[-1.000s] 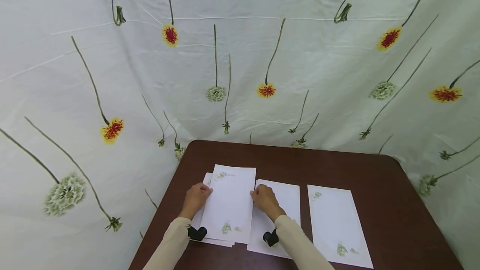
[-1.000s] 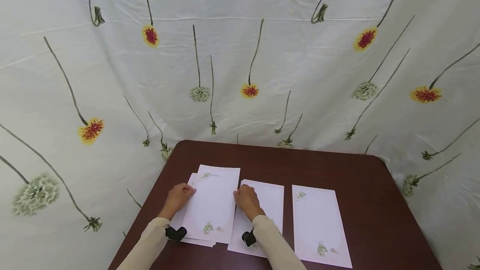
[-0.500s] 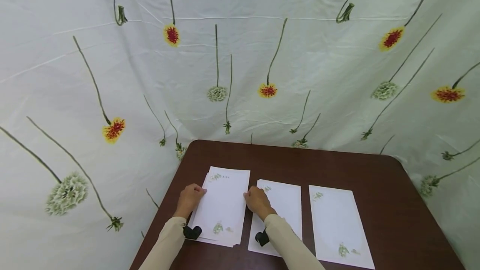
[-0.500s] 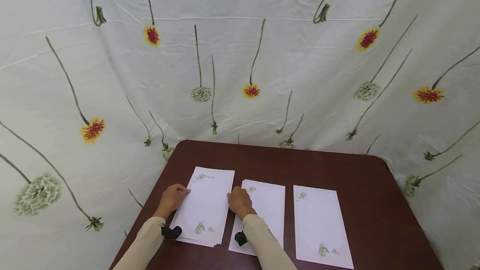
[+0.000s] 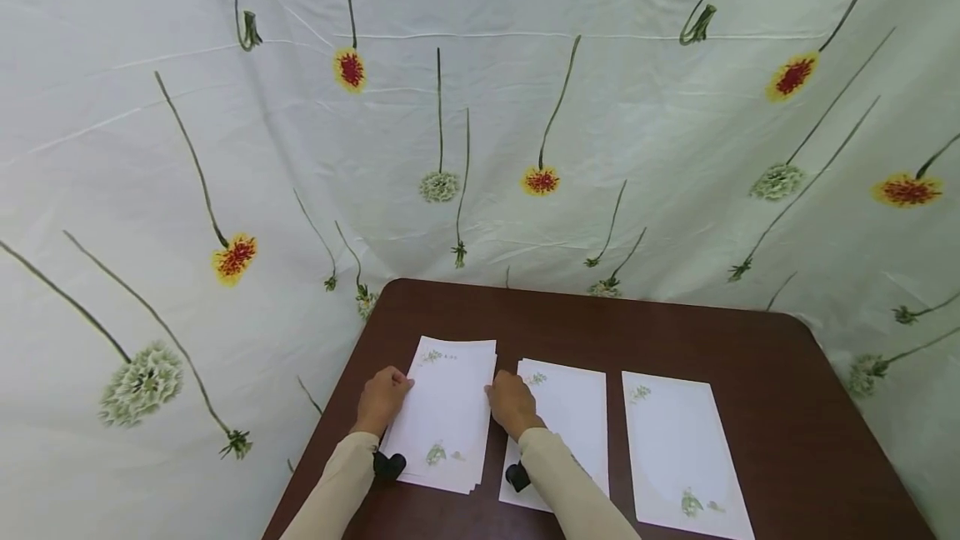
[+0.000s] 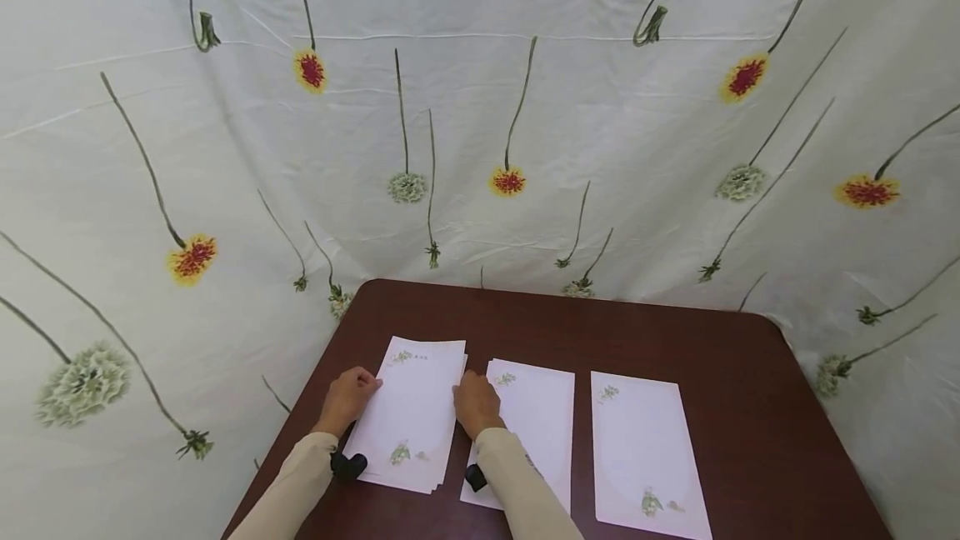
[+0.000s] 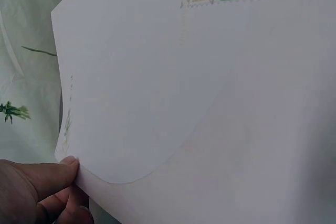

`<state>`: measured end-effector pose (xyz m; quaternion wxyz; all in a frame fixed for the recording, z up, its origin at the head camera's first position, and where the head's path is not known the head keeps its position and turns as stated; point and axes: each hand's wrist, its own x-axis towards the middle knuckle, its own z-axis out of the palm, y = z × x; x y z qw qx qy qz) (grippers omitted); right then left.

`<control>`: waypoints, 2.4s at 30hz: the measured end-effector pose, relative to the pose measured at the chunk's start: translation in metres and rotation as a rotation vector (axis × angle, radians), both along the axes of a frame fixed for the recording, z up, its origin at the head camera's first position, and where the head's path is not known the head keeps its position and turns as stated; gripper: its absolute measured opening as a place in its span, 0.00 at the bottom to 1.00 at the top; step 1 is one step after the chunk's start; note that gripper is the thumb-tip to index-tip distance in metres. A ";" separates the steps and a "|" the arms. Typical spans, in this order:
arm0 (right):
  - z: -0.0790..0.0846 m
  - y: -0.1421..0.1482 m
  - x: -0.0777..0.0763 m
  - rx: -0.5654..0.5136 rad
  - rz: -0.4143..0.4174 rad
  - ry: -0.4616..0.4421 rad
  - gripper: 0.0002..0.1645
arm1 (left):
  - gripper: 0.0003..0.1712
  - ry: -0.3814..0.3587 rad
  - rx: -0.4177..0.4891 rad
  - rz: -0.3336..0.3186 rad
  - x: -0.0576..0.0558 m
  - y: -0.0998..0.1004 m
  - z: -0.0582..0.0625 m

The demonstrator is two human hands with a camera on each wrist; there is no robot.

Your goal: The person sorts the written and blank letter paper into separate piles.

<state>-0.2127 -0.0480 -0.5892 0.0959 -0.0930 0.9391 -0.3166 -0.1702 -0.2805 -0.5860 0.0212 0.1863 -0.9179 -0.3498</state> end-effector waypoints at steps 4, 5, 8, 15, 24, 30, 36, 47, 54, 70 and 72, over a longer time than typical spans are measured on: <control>-0.001 0.000 -0.001 0.029 -0.009 0.006 0.13 | 0.10 0.012 -0.022 -0.001 -0.002 0.000 -0.005; -0.002 0.000 -0.001 0.033 -0.009 0.007 0.13 | 0.10 0.016 -0.030 -0.002 -0.002 0.000 -0.006; -0.004 -0.001 -0.001 0.031 -0.005 0.016 0.13 | 0.10 0.031 -0.052 -0.004 -0.003 -0.001 -0.009; -0.010 -0.005 0.002 0.042 -0.002 0.081 0.13 | 0.10 0.048 -0.115 -0.030 -0.002 -0.003 -0.017; -0.018 -0.006 0.004 0.101 -0.013 0.195 0.19 | 0.10 0.069 -0.132 -0.024 -0.002 0.000 -0.020; -0.017 -0.004 0.004 0.111 -0.001 0.199 0.18 | 0.10 0.074 -0.131 -0.016 -0.002 0.002 -0.021; -0.018 0.018 0.004 0.012 0.023 0.189 0.15 | 0.10 0.109 -0.122 0.006 -0.001 0.010 -0.021; -0.005 0.092 -0.003 0.040 -0.151 0.210 0.13 | 0.08 0.200 -0.141 -0.052 -0.006 0.044 -0.016; 0.002 0.151 0.005 0.073 -0.262 0.139 0.17 | 0.06 0.279 -0.196 -0.187 -0.003 0.092 -0.018; -0.001 0.186 0.030 0.097 -0.288 -0.003 0.26 | 0.15 0.160 -0.238 -0.359 0.002 0.173 -0.020; -0.002 0.185 0.032 0.117 -0.291 0.002 0.27 | 0.19 0.142 -0.284 -0.353 0.002 0.180 -0.021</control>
